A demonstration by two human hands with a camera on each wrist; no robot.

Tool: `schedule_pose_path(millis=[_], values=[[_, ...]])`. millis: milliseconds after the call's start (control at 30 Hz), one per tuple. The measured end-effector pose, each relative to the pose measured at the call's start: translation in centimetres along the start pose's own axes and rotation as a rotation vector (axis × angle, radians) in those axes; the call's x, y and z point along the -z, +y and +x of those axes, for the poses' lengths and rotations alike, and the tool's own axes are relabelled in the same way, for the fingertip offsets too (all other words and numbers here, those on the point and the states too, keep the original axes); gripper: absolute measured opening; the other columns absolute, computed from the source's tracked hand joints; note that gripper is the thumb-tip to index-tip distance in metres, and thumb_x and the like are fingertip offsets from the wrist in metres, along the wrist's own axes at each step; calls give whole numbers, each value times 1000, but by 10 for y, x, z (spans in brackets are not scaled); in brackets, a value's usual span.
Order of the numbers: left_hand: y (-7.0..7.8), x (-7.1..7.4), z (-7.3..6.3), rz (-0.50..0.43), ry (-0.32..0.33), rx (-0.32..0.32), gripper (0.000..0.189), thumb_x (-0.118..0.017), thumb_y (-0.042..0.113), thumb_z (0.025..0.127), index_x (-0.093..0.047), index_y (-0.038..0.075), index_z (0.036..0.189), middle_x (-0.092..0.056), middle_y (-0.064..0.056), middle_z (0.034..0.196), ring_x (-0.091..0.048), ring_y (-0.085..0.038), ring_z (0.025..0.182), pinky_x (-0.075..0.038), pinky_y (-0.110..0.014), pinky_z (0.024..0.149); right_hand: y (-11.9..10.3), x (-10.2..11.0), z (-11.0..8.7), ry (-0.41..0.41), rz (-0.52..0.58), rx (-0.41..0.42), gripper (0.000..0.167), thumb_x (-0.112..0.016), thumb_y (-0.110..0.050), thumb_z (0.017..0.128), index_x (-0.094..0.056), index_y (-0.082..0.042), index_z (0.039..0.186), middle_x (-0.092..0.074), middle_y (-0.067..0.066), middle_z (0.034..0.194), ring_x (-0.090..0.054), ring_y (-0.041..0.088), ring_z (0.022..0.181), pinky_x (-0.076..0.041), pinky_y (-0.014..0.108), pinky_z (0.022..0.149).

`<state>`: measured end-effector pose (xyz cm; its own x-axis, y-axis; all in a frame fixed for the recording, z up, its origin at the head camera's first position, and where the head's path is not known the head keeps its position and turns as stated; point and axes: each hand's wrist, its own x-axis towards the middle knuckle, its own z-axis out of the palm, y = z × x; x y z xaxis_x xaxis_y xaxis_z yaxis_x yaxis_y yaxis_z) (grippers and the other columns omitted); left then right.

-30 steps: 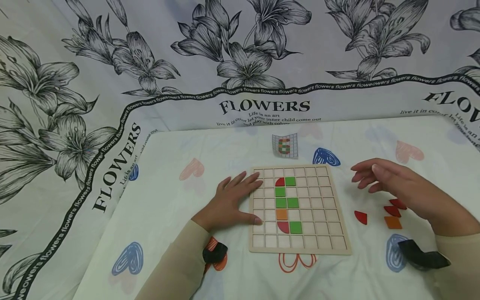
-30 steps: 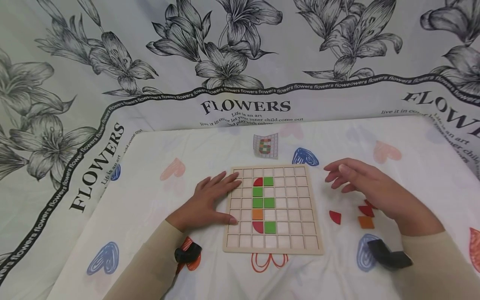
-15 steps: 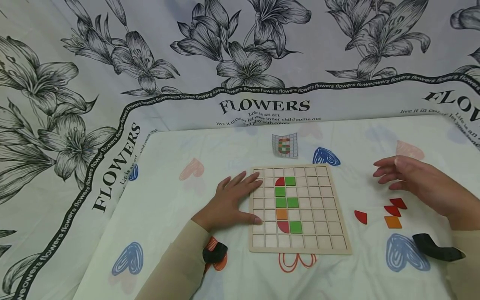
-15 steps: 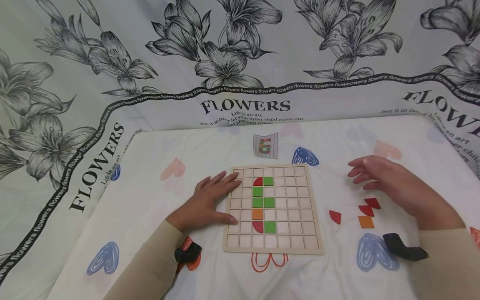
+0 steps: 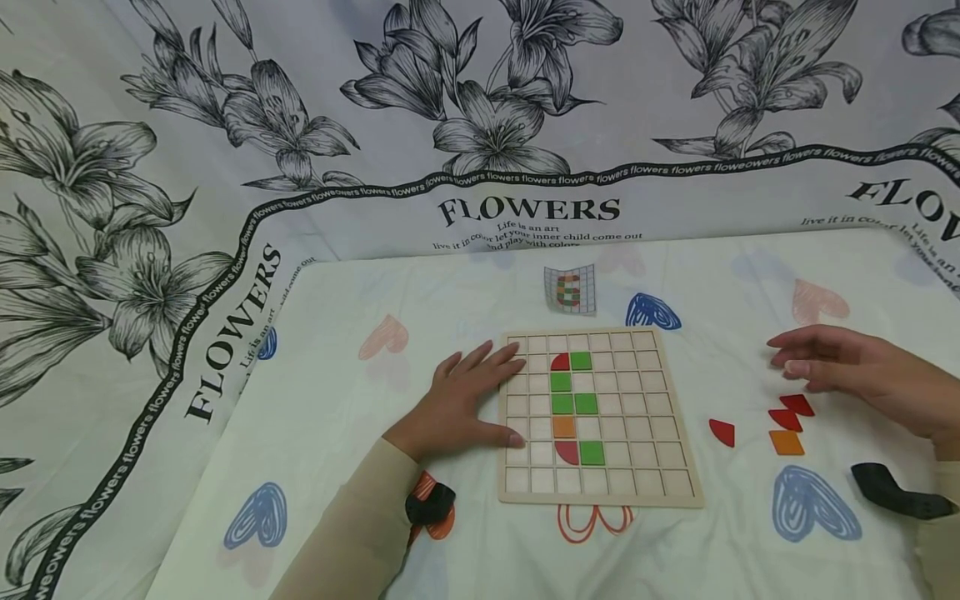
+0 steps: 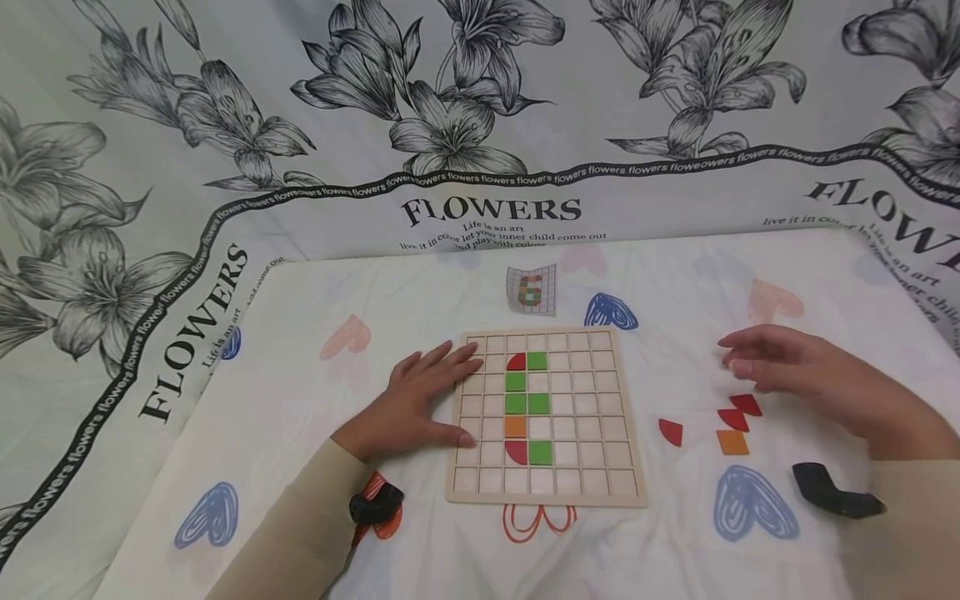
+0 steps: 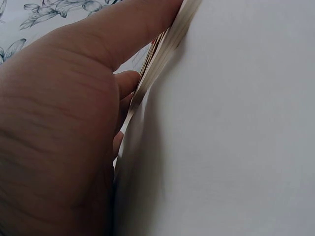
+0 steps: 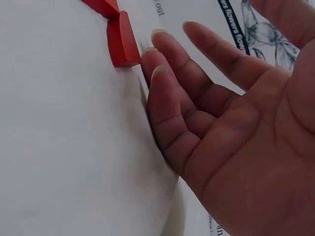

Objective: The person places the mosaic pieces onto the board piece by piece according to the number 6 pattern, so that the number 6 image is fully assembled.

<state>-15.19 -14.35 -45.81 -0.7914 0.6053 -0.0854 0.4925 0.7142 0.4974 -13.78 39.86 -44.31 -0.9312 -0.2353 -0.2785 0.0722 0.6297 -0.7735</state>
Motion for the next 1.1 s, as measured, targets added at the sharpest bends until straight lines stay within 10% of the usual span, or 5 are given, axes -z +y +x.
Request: schedule_pose_path(millis=[1100], values=[[1,0,0,0,0,7,107,-80,75,84,-35,34,173,-14,24,177,0,-9,164,0,-51,127,-9,1,-3,-80,-261,-66,22,-82,-8,97,-72,0,115,-67,2,100,-59,19,88,-53,24,75]])
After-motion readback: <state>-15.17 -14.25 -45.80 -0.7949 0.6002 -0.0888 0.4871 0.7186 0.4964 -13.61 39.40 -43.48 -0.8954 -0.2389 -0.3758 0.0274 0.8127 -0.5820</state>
